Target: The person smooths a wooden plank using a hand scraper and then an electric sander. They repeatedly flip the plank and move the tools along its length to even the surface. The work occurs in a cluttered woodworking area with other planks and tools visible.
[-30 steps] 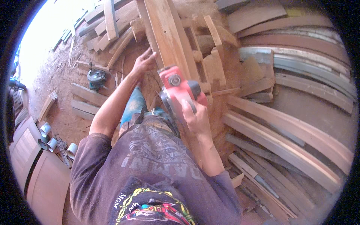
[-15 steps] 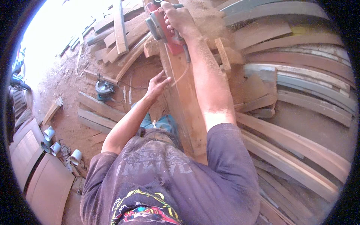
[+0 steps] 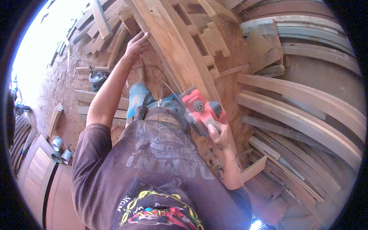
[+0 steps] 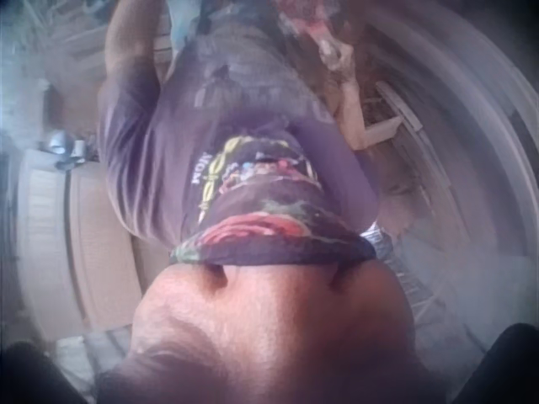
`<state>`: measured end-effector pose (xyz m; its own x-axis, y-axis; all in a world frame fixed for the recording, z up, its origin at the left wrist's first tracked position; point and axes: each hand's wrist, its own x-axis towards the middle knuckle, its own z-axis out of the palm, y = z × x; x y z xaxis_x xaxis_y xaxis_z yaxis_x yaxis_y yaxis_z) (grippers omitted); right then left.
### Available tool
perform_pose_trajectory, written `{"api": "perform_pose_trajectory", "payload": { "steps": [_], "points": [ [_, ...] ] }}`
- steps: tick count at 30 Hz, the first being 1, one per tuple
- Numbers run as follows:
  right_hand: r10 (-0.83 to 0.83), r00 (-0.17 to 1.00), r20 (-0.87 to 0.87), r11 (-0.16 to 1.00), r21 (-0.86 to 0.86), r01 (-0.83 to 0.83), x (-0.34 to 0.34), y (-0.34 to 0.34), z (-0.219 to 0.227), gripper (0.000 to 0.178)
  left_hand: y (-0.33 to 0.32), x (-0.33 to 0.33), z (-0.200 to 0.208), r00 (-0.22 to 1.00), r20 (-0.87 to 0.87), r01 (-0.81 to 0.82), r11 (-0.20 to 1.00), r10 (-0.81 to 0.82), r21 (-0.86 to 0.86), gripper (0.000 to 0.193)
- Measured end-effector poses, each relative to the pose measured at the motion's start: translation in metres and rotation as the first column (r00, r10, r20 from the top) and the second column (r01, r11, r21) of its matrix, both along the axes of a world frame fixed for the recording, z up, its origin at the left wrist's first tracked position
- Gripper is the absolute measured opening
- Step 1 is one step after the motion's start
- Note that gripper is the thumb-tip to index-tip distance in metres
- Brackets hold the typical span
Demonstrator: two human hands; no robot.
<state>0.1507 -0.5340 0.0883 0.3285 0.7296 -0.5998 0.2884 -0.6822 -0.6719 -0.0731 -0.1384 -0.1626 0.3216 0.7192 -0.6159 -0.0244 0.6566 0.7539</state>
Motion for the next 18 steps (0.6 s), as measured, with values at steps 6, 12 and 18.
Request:
{"api": "perform_pose_trajectory", "payload": {
  "steps": [6,12,18],
  "points": [
    [0.008,0.999,0.043,0.997,0.072,-0.012,-0.01,0.04,-0.01,0.036,0.002,-0.003,-0.011,1.0,0.013,-0.012,1.0,0.012,-0.003,0.068],
    [-0.008,0.992,-0.128,0.993,0.113,0.023,-0.025,0.18,-0.035,0.043,-0.006,0.001,-0.018,0.998,-0.041,-0.049,0.998,0.051,0.047,0.091],
    [0.014,0.984,-0.179,0.986,0.163,0.016,-0.049,0.382,-0.044,0.046,-0.018,0.005,-0.024,0.99,0.093,-0.121,0.971,0.104,0.204,0.077]
  ]
}}
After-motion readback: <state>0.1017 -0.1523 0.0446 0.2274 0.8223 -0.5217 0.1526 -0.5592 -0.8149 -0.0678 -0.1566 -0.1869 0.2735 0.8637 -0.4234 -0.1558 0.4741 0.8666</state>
